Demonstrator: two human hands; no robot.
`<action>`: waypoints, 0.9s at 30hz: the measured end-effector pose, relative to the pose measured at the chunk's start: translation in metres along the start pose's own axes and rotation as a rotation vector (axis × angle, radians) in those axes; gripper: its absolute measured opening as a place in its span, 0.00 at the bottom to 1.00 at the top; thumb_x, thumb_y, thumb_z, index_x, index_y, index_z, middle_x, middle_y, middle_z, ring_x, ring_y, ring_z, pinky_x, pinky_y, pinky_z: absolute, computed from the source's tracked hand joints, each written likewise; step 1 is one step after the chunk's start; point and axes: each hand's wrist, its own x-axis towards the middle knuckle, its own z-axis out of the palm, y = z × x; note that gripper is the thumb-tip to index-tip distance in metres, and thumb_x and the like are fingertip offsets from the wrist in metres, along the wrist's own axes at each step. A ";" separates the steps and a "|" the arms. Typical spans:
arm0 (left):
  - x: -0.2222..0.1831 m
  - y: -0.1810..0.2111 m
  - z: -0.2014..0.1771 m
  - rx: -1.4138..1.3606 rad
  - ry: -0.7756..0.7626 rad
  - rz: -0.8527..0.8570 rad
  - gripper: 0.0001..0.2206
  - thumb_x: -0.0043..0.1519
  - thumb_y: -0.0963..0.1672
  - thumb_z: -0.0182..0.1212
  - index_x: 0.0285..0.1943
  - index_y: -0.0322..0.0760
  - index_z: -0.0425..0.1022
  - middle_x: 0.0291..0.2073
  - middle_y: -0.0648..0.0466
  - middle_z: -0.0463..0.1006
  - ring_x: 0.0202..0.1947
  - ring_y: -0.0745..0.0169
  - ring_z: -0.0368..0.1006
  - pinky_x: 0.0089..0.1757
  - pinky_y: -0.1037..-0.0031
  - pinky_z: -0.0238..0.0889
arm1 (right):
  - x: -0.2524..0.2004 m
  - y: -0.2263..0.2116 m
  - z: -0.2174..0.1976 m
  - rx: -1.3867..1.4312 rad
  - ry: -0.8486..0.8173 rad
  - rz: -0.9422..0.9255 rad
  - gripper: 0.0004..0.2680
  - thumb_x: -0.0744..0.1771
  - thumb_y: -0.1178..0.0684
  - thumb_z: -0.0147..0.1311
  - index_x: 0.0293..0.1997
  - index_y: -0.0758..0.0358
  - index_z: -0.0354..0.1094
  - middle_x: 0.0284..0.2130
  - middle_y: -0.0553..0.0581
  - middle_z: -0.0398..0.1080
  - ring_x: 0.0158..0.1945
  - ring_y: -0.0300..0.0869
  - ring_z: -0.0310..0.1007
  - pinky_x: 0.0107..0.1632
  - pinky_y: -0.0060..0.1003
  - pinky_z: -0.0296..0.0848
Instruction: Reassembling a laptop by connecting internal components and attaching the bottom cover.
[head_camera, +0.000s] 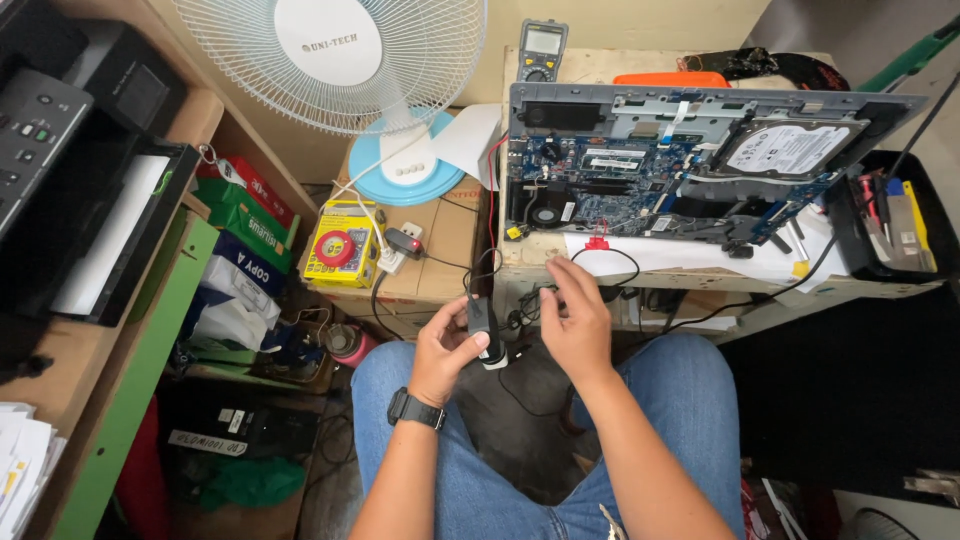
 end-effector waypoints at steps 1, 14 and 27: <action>0.000 -0.002 -0.002 0.000 0.003 0.000 0.36 0.57 0.44 0.88 0.76 0.29 0.81 0.51 0.47 0.87 0.52 0.62 0.81 0.49 0.71 0.80 | -0.001 -0.001 0.000 0.002 -0.003 -0.001 0.13 0.71 0.61 0.66 0.64 0.64 0.83 0.61 0.63 0.82 0.43 0.53 0.88 0.36 0.40 0.87; 0.002 -0.013 -0.006 -0.049 -0.002 0.002 0.36 0.56 0.42 0.88 0.76 0.29 0.80 0.55 0.45 0.90 0.53 0.62 0.85 0.48 0.74 0.82 | 0.004 -0.024 -0.010 -0.188 -0.344 0.130 0.22 0.71 0.55 0.64 0.77 0.66 0.70 0.75 0.67 0.66 0.47 0.60 0.88 0.47 0.57 0.88; 0.001 -0.007 -0.005 -0.029 -0.016 0.009 0.36 0.56 0.42 0.88 0.76 0.28 0.80 0.54 0.46 0.89 0.52 0.63 0.84 0.47 0.76 0.82 | 0.002 -0.019 -0.008 -0.213 -0.343 0.125 0.23 0.70 0.53 0.64 0.78 0.62 0.71 0.75 0.61 0.66 0.46 0.57 0.89 0.47 0.55 0.88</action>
